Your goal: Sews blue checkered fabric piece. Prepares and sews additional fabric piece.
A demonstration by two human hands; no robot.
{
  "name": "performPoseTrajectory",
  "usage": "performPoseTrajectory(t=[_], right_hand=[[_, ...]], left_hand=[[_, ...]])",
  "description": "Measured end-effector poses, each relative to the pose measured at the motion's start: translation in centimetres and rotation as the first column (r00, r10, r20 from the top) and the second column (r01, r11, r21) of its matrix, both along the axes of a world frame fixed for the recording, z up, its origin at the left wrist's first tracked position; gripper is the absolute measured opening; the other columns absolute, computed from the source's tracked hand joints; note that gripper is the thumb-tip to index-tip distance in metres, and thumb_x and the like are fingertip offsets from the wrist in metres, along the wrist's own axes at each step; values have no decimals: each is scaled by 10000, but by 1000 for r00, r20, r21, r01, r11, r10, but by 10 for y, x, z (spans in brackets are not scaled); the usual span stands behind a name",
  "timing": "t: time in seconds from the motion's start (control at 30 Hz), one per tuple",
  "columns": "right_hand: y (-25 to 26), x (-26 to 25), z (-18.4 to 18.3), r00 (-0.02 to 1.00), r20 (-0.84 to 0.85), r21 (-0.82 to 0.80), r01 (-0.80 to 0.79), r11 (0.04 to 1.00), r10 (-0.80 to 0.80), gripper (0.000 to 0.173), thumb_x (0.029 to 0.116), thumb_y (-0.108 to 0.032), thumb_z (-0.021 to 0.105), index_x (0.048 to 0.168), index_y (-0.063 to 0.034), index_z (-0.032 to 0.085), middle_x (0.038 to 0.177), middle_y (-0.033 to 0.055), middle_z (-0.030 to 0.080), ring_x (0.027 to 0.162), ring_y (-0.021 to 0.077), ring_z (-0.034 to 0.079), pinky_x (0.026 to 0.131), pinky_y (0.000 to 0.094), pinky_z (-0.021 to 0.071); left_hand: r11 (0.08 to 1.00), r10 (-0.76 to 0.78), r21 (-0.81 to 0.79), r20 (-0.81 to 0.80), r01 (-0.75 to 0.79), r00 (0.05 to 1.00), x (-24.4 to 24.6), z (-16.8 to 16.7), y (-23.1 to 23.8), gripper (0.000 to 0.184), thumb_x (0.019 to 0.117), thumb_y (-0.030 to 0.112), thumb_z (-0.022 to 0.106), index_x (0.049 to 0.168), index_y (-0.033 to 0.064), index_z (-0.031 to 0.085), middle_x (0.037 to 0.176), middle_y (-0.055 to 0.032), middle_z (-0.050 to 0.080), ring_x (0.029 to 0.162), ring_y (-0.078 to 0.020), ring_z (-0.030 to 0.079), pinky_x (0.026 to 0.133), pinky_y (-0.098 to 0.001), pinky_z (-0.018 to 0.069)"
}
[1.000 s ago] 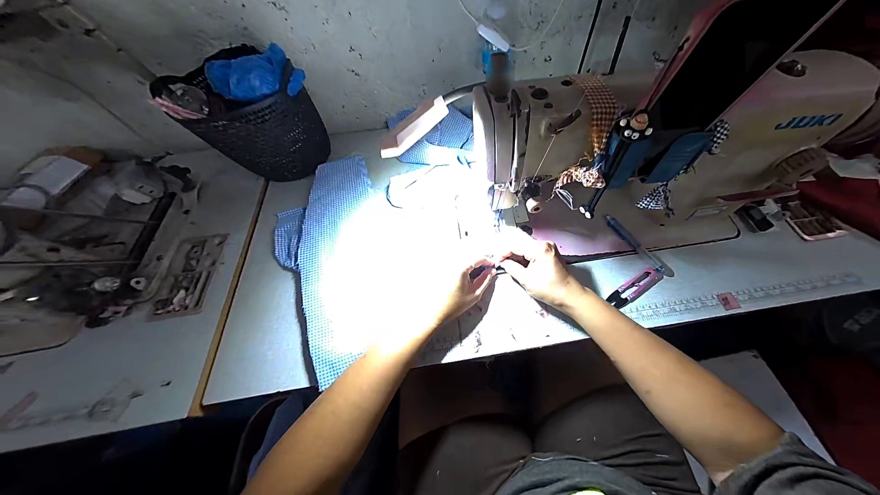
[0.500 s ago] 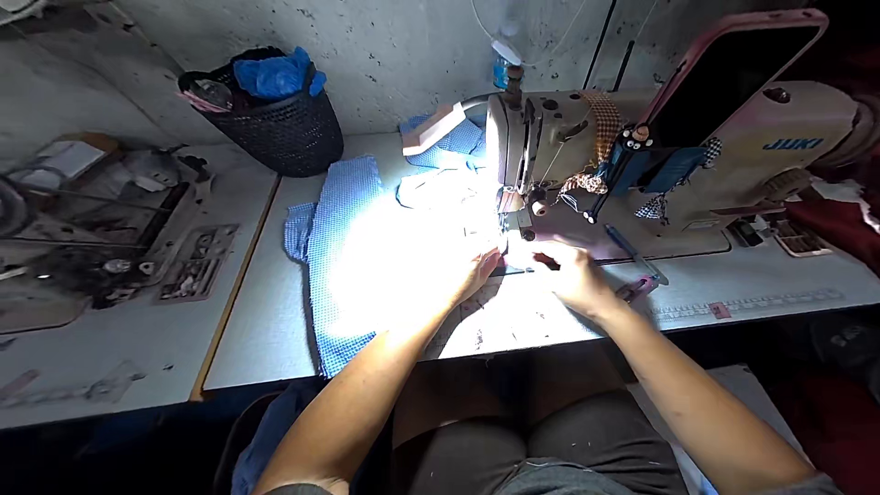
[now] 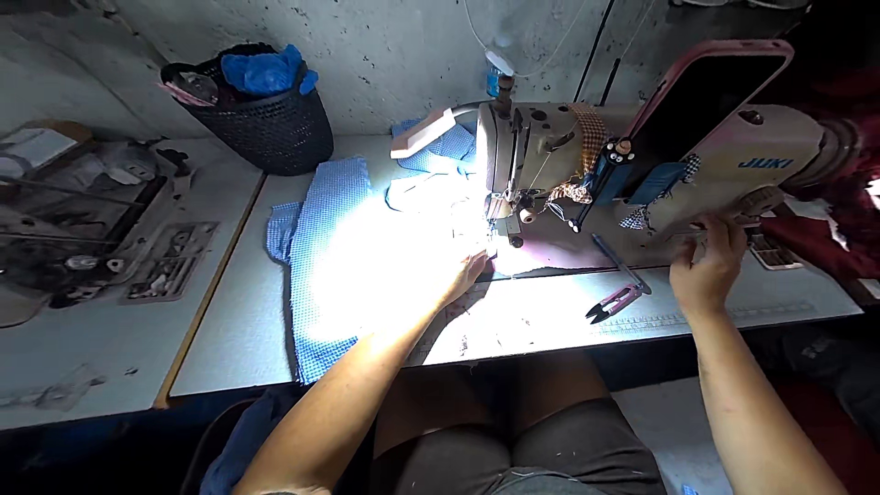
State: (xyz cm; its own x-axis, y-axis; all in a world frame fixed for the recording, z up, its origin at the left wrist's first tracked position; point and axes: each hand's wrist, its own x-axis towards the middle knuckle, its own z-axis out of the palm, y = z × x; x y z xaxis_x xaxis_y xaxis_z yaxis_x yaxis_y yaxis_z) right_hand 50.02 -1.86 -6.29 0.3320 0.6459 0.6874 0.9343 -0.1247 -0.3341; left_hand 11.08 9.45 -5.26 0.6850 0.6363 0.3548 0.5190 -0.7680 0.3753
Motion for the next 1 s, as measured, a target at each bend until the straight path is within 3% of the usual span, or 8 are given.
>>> performPoseTrajectory(t=[0.07,0.17,0.3,0.53,0.63,0.77,0.93,1.0], right_hand=[[-1,3,-8,1000,-20,-11,-5,1000,5,457,1011,-90,492,1448,42,506,1508,299,468,1447,453,412,1187,542,352],[-2,4,-16,1000,-15,6,-23,1000,23,491,1006,-107,495,1473,42,473,1545,283,434,1485,427,368,1214,502,329],[-2,3,-16,1000,2,0,-9,1000,9,492,994,-89,500,1467,43,475,1543,281,435,1485,428,365,1209,514,329],[-1,2,-17,1000,-12,-1,-10,1000,10,499,985,-102,526,1461,43,484,1542,282,439,1485,432,365,1204,535,332],[-2,1,-16,1000,-11,-8,-15,1000,15,508,973,-88,530,1458,54,482,1536,287,443,1482,441,365,1212,532,323],[-1,1,-16,1000,1,-9,0,1000,0,516,954,-71,538,1454,46,485,1533,274,452,1476,428,381,1212,519,331],[0,1,-17,1000,-1,-9,20,1000,-20,532,935,-63,551,1455,29,493,1545,265,440,1480,414,380,1207,518,335],[-1,1,-18,1000,3,1,30,1000,-30,489,928,-57,545,1410,29,539,1496,256,501,1448,416,426,1197,525,348]], left_hand=[[998,28,-46,-90,-32,996,2,17,-7,190,1019,56,566,997,-30,734,1022,-182,726,1037,-344,679,934,-500,489],[998,1,69,-19,0,1000,-1,-2,1,198,1010,90,569,1000,2,746,1015,-164,729,1014,-330,694,926,-497,519],[988,58,-133,-141,-77,988,6,21,-9,244,1059,99,517,1080,-32,722,1119,-198,712,1109,-353,659,988,-508,467],[993,65,-96,-72,-72,995,5,3,8,254,1050,96,511,1068,-50,719,1064,-219,714,1054,-353,682,960,-503,497],[964,135,-198,-204,-176,970,13,27,3,277,1076,128,494,1150,-24,713,1171,-206,707,1155,-356,649,1029,-526,446],[1000,28,10,-21,-28,999,2,-14,35,233,1030,125,539,1011,-4,732,1015,-179,718,1020,-326,685,939,-517,505],[995,64,72,-14,-63,998,1,-15,45,229,1028,162,556,1029,42,750,1015,-151,730,1011,-309,697,919,-521,518],[994,72,83,-29,-69,997,1,-16,50,238,1034,183,545,1029,56,746,1017,-145,728,1023,-312,691,922,-531,508]])
